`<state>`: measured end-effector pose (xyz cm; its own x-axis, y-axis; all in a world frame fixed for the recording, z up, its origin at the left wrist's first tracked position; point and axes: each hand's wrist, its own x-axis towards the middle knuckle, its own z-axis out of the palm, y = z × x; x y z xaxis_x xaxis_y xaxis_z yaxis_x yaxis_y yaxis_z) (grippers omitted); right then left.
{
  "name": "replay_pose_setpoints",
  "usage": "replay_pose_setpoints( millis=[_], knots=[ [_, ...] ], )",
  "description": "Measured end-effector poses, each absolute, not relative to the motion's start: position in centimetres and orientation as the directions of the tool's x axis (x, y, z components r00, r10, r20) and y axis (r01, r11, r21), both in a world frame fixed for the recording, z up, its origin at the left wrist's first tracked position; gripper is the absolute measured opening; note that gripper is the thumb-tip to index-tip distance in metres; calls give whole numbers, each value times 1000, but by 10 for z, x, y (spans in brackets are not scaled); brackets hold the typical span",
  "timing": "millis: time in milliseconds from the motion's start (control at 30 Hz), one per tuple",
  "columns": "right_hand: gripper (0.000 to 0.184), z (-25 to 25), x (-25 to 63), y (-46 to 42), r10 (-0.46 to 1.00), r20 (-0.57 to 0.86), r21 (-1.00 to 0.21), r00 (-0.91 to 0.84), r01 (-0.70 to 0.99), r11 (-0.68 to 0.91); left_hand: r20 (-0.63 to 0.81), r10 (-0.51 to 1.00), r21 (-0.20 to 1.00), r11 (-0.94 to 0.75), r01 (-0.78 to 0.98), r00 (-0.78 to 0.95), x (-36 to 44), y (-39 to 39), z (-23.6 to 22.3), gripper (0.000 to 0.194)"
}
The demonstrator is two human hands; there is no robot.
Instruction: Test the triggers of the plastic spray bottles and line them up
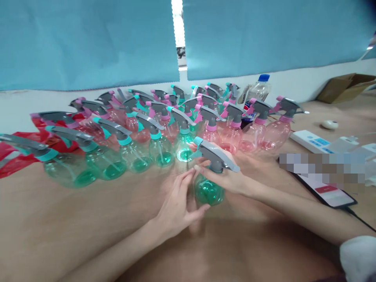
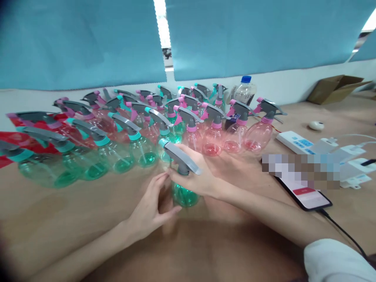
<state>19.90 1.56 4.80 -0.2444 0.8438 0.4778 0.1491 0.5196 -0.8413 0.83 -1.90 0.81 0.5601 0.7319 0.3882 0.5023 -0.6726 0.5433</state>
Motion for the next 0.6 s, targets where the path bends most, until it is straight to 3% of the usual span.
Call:
replay_pose_setpoints(
  millis=[167,267,467,600],
  knots=[
    [35,55,146,11,782,573,-786,-245,107,609,441,766,570,-642,513,468,-12,-33,19,80],
    [36,62,104,6,748,588,-773,-309,58,632,430,823,586,-567,580,370,-38,-44,24,71],
    [50,76,25,-1,698,512,-806,-501,0,592,417,898,534,-370,760,144,-111,-69,34,59],
    [62,94,-7,6,527,495,-703,-691,39,710,395,917,568,-289,770,53,-161,-82,43,59]
  ],
)
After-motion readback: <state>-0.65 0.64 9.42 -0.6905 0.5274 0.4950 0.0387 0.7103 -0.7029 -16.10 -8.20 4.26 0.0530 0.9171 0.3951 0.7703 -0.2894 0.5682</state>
